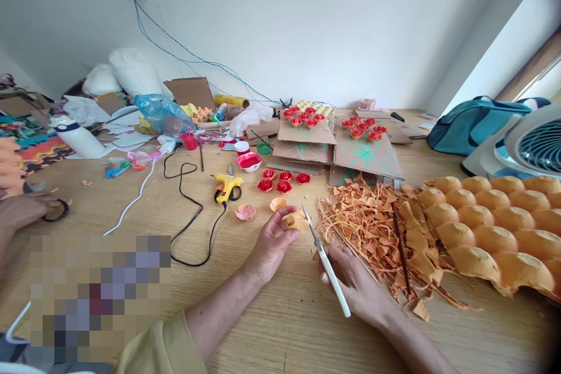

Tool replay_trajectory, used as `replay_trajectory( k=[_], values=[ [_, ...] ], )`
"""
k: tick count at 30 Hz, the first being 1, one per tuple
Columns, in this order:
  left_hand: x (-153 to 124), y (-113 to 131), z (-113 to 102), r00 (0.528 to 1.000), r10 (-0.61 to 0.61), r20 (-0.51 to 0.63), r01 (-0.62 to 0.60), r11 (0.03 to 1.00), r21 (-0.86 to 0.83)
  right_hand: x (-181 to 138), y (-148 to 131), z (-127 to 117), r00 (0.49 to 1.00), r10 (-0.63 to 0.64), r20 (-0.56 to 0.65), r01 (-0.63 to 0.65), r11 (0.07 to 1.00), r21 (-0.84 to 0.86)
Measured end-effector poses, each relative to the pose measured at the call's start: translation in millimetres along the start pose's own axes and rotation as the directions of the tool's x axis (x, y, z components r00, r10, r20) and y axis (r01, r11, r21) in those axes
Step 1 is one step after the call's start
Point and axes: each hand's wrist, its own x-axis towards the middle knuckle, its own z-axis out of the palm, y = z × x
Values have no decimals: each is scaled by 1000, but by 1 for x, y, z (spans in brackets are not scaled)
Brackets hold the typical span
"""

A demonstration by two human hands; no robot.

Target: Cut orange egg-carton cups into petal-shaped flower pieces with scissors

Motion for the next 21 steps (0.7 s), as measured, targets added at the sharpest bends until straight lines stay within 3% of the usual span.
replay_trajectory(
  k=[10,21],
  values=[
    [-2,-1,4,999,36,20,-38,995,91,2,-2,-1,997,-6,83,9,999,-39],
    [-8,0,13,1000,20,20,-21,997,70,2,1,3,996,-75,56,79,995,-67]
  ],
)
